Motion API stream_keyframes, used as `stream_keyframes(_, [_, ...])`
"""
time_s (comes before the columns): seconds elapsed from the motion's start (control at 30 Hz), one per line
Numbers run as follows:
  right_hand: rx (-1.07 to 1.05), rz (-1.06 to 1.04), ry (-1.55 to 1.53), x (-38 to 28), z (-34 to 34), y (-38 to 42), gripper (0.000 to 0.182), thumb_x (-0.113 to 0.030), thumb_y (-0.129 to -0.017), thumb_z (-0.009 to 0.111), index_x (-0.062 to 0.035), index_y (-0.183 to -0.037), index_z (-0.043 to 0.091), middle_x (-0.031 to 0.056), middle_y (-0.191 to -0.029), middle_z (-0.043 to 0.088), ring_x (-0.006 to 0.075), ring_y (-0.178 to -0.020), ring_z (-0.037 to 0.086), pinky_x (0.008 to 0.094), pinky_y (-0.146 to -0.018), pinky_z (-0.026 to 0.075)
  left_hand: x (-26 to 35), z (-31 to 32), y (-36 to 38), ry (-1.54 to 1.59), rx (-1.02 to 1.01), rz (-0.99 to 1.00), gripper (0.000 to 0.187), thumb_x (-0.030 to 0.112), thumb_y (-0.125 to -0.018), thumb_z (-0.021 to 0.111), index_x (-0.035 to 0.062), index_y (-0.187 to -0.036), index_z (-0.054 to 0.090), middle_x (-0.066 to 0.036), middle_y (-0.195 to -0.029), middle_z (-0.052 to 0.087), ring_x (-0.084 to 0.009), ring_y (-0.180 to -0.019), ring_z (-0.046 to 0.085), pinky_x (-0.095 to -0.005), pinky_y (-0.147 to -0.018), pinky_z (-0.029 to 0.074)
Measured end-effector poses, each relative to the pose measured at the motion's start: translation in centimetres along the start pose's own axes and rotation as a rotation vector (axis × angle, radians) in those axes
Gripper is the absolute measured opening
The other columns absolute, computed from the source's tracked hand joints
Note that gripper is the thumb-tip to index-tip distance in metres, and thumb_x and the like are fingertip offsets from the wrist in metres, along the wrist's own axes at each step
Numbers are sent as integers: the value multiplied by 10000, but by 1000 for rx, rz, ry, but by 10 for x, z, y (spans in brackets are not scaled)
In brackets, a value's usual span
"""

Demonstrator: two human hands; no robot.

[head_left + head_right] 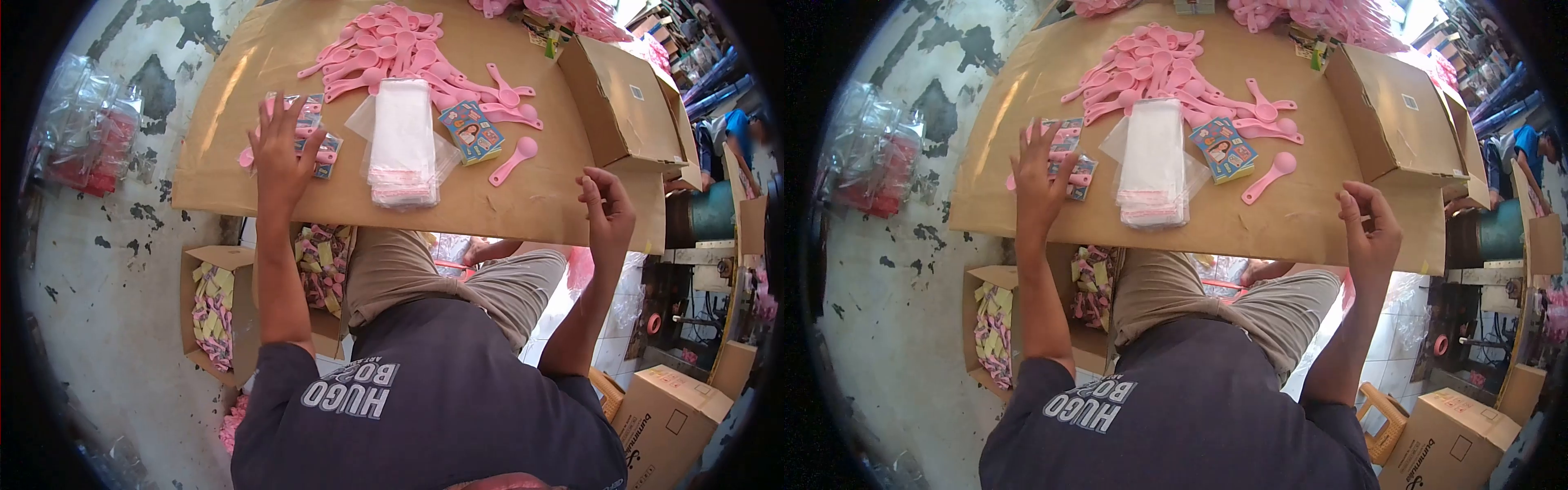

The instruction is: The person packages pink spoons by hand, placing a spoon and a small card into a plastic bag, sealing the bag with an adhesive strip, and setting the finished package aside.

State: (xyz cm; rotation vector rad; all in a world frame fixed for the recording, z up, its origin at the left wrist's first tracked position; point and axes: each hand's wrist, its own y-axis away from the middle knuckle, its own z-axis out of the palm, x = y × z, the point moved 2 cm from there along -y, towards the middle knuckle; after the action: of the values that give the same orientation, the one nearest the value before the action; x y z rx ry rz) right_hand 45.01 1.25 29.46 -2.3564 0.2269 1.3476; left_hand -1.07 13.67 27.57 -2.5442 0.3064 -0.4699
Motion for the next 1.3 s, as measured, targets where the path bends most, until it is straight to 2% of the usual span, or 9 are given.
stream_keyframes(0.17, [-20, 125, -179, 47, 17, 1, 221, -174, -1028, 659, 7, -1147, 699, 60, -945, 733, 82, -786, 632, 224, -705, 500, -39, 22, -20, -187, -185, -12, 598, 539, -977, 611, 198, -1467, 565, -142, -1603, 436, -413, -1519, 314, -702, -1190, 151])
stream_keyframes(0.33, [14, 122, -144, 58, 18, 9, 200, -165, -1027, 661, 3, -1130, 698, 44, -945, 724, 76, -813, 621, 222, -717, 496, -58, -6, 3, -132, -232, 34, 503, 443, -943, 656, 176, -1368, 632, -107, -1442, 592, -360, -1445, 428, -578, -1185, 251])
stream_keyframes(0.57, [-22, 141, -184, 62, 20, 4, 196, -166, -1028, 663, 1, -1124, 702, 39, -945, 718, 75, -832, 617, 216, -745, 483, -86, -89, 96, -143, -255, -19, 452, 403, -949, 649, 132, -1310, 665, -99, -1432, 601, -360, -1440, 435, -527, -1200, 247])
stream_keyframes(0.67, [-32, 110, -151, 64, 22, 3, 201, -170, -1029, 664, 3, -1126, 702, 42, -942, 714, 81, -851, 622, 220, -766, 483, -84, -125, 122, -186, -231, -112, 438, 394, -978, 629, 80, -1279, 676, -101, -1459, 588, -351, -1463, 417, -519, -1227, 220])
stream_keyframes(0.73, [-27, 98, -161, 66, 22, 3, 207, -173, -1030, 664, 6, -1129, 701, 44, -940, 707, 86, -872, 627, 223, -785, 482, -81, -143, 130, -76, -13, -159, 441, 393, -1012, 595, 38, -1262, 674, -106, -1476, 579, -337, -1482, 400, -509, -1235, 224])
stream_keyframes(0.9, [-63, 114, -174, 61, 21, 1, 211, -168, -1030, 662, 10, -1136, 699, 49, -960, 703, 93, -881, 629, 227, -795, 483, -60, -143, 115, 55, 153, -135, 327, 252, -1035, 586, 26, -1250, 681, -134, -1461, 590, -316, -1436, 465, -451, -1184, 342])
stream_keyframes(1.07, [-91, 126, -155, 40, 17, 3, 222, -160, -1029, 657, 13, -1163, 696, 58, -979, 703, 95, -887, 628, 234, -776, 486, -37, -106, 86, 211, 122, -271, 258, 200, -1021, 629, 20, -1183, 714, -75, -1206, 720, -188, -1119, 629, -335, -1007, 462])
stream_keyframes(1.1, [-67, 67, -148, 32, 20, 3, 214, -153, -1026, 657, 6, -1161, 703, 54, -967, 705, 94, -870, 625, 234, -764, 483, -26, -93, 75, 267, 150, -263, 247, 222, -1030, 627, 8, -1106, 725, -51, -1029, 739, -122, -947, 636, -284, -880, 492])
stream_keyframes(1.3, [-7, -56, -16, -2, 47, 2, 185, -167, -987, 694, -13, -1085, 723, 56, -889, 710, 104, -784, 622, 261, -684, 481, 40, -16, 31, 515, -122, -326, 371, 336, -1024, 650, -24, -951, 694, -34, -759, 650, -97, -720, 567, -277, -687, 483])
